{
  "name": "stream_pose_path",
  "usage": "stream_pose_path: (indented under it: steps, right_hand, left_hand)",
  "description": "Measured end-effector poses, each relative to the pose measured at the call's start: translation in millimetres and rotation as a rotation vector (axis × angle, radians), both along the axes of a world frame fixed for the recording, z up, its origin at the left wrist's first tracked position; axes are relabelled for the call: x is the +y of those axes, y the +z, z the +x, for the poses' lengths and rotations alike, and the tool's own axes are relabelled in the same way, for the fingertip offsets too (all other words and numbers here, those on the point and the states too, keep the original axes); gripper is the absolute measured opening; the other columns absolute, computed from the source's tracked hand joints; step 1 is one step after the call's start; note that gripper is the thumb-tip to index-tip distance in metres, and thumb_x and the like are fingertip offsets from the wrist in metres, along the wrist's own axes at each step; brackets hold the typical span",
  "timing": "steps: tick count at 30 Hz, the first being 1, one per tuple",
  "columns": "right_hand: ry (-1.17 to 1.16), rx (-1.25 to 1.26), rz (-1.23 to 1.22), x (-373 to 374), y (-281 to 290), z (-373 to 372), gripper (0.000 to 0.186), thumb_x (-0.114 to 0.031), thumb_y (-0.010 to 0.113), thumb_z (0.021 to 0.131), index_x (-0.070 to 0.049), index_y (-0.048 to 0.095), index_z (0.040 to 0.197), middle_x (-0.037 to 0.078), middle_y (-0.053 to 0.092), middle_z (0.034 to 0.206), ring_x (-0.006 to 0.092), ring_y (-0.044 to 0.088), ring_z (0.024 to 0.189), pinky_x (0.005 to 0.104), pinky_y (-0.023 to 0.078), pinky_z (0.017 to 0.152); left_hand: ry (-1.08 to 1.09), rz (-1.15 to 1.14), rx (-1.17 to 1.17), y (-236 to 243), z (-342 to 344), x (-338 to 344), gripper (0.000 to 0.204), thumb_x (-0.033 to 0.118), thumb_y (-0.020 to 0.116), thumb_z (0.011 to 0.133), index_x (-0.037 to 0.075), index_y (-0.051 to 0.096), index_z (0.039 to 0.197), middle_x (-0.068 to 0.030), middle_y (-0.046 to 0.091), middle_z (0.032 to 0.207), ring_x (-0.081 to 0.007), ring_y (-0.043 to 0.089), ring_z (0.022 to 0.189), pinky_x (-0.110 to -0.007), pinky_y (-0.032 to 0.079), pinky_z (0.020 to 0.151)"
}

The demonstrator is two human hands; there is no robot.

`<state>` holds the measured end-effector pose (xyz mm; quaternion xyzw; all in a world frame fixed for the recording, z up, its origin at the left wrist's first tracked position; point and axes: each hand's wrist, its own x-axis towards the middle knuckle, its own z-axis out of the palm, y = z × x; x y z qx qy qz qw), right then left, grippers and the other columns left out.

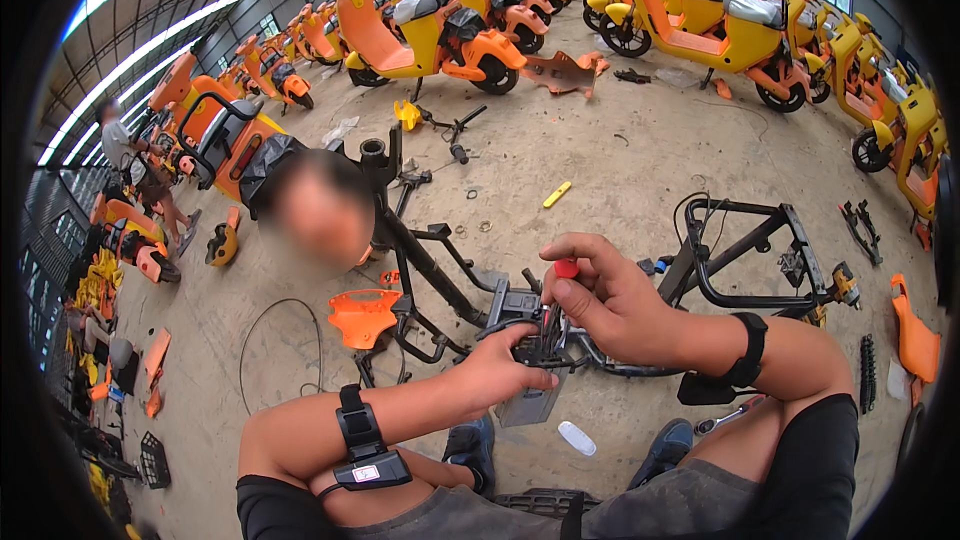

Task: The person works on an electronic scooter component by hand, adjusting wires and using a screwdriver to tighten or loosen small screws on the casing.

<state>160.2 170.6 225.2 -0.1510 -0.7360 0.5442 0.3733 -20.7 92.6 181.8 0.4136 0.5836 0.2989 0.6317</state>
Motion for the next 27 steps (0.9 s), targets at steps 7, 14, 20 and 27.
stream_pose_path:
  steps: [7,14,20,27]
  right_hand:
    - [0.037,0.014,0.235,-2.7,12.6,5.3,0.033,-0.009,0.05,0.1,-0.008,0.041,0.132,0.006,0.055,0.096,0.0119,0.057,0.088,0.0268,0.048,0.076]
    - [0.032,0.004,0.248,-1.3,-7.0,1.7,0.032,-0.008,0.052,0.098,-0.008,0.045,0.129,0.008,0.058,0.092,0.0154,0.061,0.081,0.0283,0.05,0.072]
    - [0.054,0.131,0.19,0.6,-5.5,6.9,0.031,-0.003,0.052,0.097,-0.007,0.045,0.126,0.008,0.06,0.091,0.0153,0.061,0.08,0.0294,0.05,0.074]
    - [0.044,0.178,0.374,1.8,-9.4,2.9,0.032,0.001,0.055,0.094,-0.008,0.046,0.124,0.009,0.062,0.087,0.0181,0.064,0.079,0.0308,0.052,0.07]
  left_hand:
    - [0.002,0.034,0.033,8.5,1.4,0.8,0.054,0.002,0.076,0.075,0.001,0.054,0.124,-0.0063,0.064,0.104,-0.0142,0.059,0.095,-0.029,0.047,0.084]
    - [0.061,0.036,-0.091,0.1,-0.1,1.9,0.055,0.002,0.077,0.074,0.002,0.053,0.124,-0.0062,0.063,0.106,-0.0153,0.059,0.098,-0.029,0.046,0.087]
    - [0.045,0.043,-0.095,3.5,-4.8,0.8,0.056,-0.002,0.075,0.074,0.002,0.052,0.124,-0.0047,0.062,0.108,-0.0145,0.059,0.102,-0.03,0.046,0.091]
    - [0.118,0.04,-0.196,9.8,-5.2,0.2,0.056,-0.002,0.075,0.075,0.002,0.051,0.125,-0.0055,0.061,0.108,-0.0154,0.058,0.102,-0.03,0.046,0.09]
